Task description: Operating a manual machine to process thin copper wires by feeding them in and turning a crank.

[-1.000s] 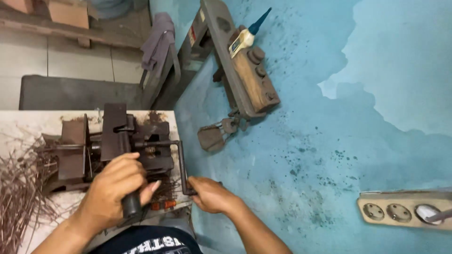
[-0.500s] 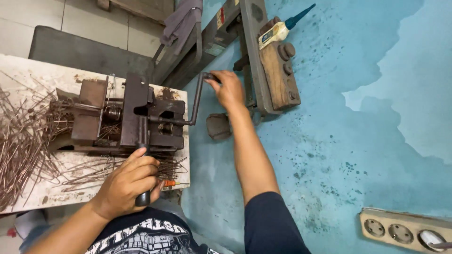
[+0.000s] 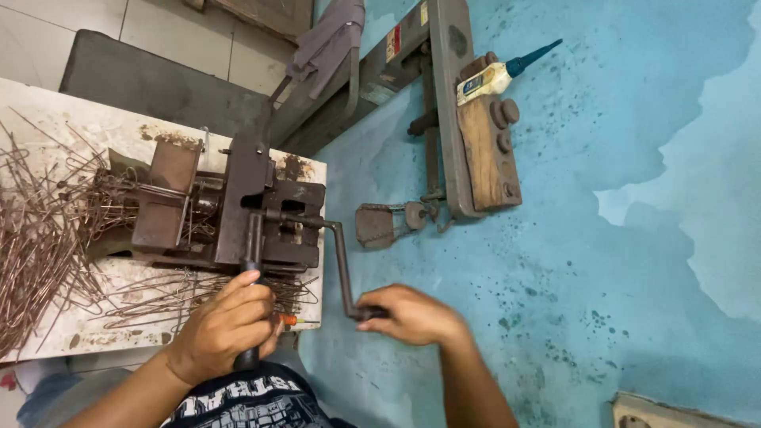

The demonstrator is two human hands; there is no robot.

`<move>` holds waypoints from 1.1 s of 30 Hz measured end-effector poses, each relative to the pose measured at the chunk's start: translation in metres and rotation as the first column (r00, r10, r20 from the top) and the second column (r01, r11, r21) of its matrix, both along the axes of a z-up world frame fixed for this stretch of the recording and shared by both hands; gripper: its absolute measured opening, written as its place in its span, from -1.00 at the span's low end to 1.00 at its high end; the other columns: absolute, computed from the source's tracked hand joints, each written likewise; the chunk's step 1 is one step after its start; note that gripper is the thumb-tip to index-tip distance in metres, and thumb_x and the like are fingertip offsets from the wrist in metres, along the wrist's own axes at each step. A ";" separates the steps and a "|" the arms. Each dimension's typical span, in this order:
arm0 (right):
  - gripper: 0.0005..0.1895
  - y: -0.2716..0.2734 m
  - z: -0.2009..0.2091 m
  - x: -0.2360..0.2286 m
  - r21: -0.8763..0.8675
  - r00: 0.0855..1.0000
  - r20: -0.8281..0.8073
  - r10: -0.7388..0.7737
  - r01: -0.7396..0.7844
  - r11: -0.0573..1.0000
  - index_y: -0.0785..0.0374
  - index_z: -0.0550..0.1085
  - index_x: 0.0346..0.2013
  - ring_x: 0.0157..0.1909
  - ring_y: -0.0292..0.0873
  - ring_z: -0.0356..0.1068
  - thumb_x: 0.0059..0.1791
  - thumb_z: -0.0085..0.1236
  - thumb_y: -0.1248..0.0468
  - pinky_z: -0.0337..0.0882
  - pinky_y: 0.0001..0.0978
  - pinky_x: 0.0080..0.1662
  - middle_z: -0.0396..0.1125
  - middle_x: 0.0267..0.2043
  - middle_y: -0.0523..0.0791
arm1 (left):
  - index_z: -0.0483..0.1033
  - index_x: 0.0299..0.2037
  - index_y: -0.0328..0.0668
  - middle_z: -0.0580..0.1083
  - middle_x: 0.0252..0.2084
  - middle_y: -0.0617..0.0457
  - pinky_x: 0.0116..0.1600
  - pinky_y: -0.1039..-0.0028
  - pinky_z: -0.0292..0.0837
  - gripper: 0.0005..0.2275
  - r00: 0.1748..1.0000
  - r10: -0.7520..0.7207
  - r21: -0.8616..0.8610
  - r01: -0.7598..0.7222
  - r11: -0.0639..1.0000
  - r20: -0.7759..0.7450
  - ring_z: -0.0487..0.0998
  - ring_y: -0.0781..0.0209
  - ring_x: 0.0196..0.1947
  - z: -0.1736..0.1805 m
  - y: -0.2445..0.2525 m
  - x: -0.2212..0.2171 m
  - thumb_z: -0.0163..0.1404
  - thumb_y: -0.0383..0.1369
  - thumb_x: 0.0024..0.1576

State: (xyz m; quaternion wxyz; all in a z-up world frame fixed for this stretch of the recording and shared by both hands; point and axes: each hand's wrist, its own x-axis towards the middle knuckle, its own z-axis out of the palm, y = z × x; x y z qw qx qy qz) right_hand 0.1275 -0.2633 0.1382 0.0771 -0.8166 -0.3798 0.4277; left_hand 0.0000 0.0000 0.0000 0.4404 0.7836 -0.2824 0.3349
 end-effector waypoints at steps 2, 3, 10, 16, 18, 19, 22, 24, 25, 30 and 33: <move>-0.67 0.002 0.042 0.030 0.088 0.993 0.119 -0.013 0.002 0.996 0.20 0.49 -0.02 -0.11 -0.11 0.51 0.03 0.09 0.08 0.49 -0.28 -0.07 0.51 -0.09 -0.08 | 0.42 -0.57 -0.14 0.43 -0.41 0.03 0.30 0.04 0.26 -0.79 1.000 -0.003 0.009 0.003 1.000 -0.005 0.50 0.06 -0.19 -0.001 0.000 0.000 0.04 -0.40 0.14; -0.71 0.003 0.064 0.047 0.175 0.969 0.244 -0.028 -0.016 0.984 0.14 0.51 -0.03 -0.11 -0.14 0.54 0.02 0.08 0.11 0.55 -0.29 -0.04 0.52 -0.10 -0.12 | 0.42 -0.56 -0.14 0.42 -0.41 0.04 0.29 0.03 0.27 -0.80 1.000 0.002 0.019 -0.002 1.000 -0.002 0.50 0.06 -0.20 -0.001 0.000 0.002 0.05 -0.41 0.13; -0.57 0.056 -0.090 0.214 0.404 0.750 0.620 -0.229 -0.055 0.913 0.28 0.53 0.02 0.06 0.07 0.44 0.02 0.18 0.03 0.39 -0.14 0.08 0.48 0.04 0.02 | 0.42 -0.56 -0.12 0.43 -0.44 0.07 0.32 0.03 0.21 -0.78 0.998 -0.057 0.004 0.057 0.998 0.005 0.53 0.07 -0.18 0.000 0.002 0.002 0.07 -0.38 0.15; -0.87 0.027 -0.234 0.128 -0.111 0.972 0.205 -0.114 0.139 0.984 0.09 0.46 -0.54 -0.45 -0.13 0.41 -0.16 0.21 0.17 0.33 -0.21 -0.41 0.42 -0.52 -0.10 | 0.36 -0.59 -0.13 0.36 -0.45 0.08 0.30 0.03 0.25 -0.74 0.998 -0.060 -0.016 0.060 0.998 -0.008 0.52 0.07 -0.18 -0.005 0.003 0.004 0.03 -0.39 0.17; -0.53 0.025 -0.175 0.058 -0.196 0.997 0.004 -0.081 0.080 0.977 0.20 0.49 0.05 0.02 0.08 0.46 0.03 0.03 -0.06 0.43 -0.12 -0.03 0.46 0.06 0.03 | 0.43 -0.54 -0.12 0.40 -0.42 0.08 0.28 -0.01 0.26 -0.76 0.996 -0.085 0.012 0.085 0.996 0.001 0.50 0.02 -0.16 -0.013 0.003 0.004 0.03 -0.33 0.20; -0.53 0.021 -0.139 0.042 -0.200 0.997 0.005 -0.081 0.081 0.976 0.20 0.49 0.05 0.02 0.08 0.46 0.03 0.03 -0.06 0.43 -0.12 -0.03 0.46 0.06 0.03 | 0.43 -0.54 -0.12 0.40 -0.42 0.08 0.28 -0.01 0.26 -0.76 0.996 -0.086 0.007 0.086 0.996 0.001 0.50 0.02 -0.16 -0.014 0.002 0.003 0.03 -0.33 0.20; -0.51 0.015 -0.027 0.017 -0.077 0.984 -0.146 0.100 -0.112 0.991 0.29 0.44 -0.11 -0.20 0.02 0.41 0.06 -0.10 -0.10 0.36 -0.13 -0.20 0.41 -0.13 0.01 | 0.44 -0.54 -0.12 0.41 -0.40 0.07 0.29 -0.03 0.25 -0.77 0.996 -0.085 0.013 0.084 0.996 0.010 0.51 0.01 -0.15 -0.015 0.003 0.007 0.08 -0.32 0.17; -0.58 0.015 0.049 0.020 -0.050 0.998 -0.058 -0.031 0.028 0.998 0.16 0.49 0.03 -0.02 -0.13 0.50 0.04 -0.01 -0.03 0.50 -0.27 -0.02 0.50 0.01 -0.11 | 0.43 -0.57 -0.11 0.45 -0.40 0.05 0.27 -0.02 0.28 -0.76 0.997 -0.071 0.003 0.071 0.997 0.030 0.52 0.04 -0.20 -0.017 0.002 0.005 0.13 -0.33 0.14; -0.58 0.014 0.058 0.040 -0.054 0.997 -0.065 -0.039 0.036 0.998 0.16 0.49 0.03 -0.02 -0.13 0.50 0.04 -0.01 -0.03 0.50 -0.27 -0.02 0.50 0.01 -0.11 | 0.43 -0.57 -0.11 0.45 -0.40 0.05 0.27 -0.02 0.28 -0.76 0.997 -0.079 -0.001 0.079 0.997 0.023 0.52 0.04 -0.20 -0.014 0.001 0.004 0.13 -0.33 0.14; -0.50 0.032 0.029 0.168 0.293 0.793 0.600 -0.103 -0.099 0.951 0.33 0.51 0.04 0.09 0.09 0.44 0.06 0.06 -0.03 0.36 -0.11 0.11 0.46 0.06 0.08 | 0.38 -0.58 -0.12 0.41 -0.40 0.04 0.27 0.01 0.28 -0.74 0.997 -0.072 0.002 0.072 0.997 0.017 0.51 0.05 -0.20 -0.009 0.001 0.005 0.05 -0.34 0.17; -0.54 0.059 -0.108 0.242 0.189 0.781 0.565 -0.267 0.193 0.963 0.08 0.50 0.12 0.21 0.02 0.37 -0.03 0.17 0.02 0.32 -0.16 0.15 0.41 0.19 -0.10 | 0.38 -0.58 -0.11 0.37 -0.46 0.09 0.31 0.05 0.25 -0.74 0.997 -0.077 0.015 0.077 0.997 0.013 0.49 0.10 -0.20 -0.007 0.004 0.007 0.05 -0.34 0.17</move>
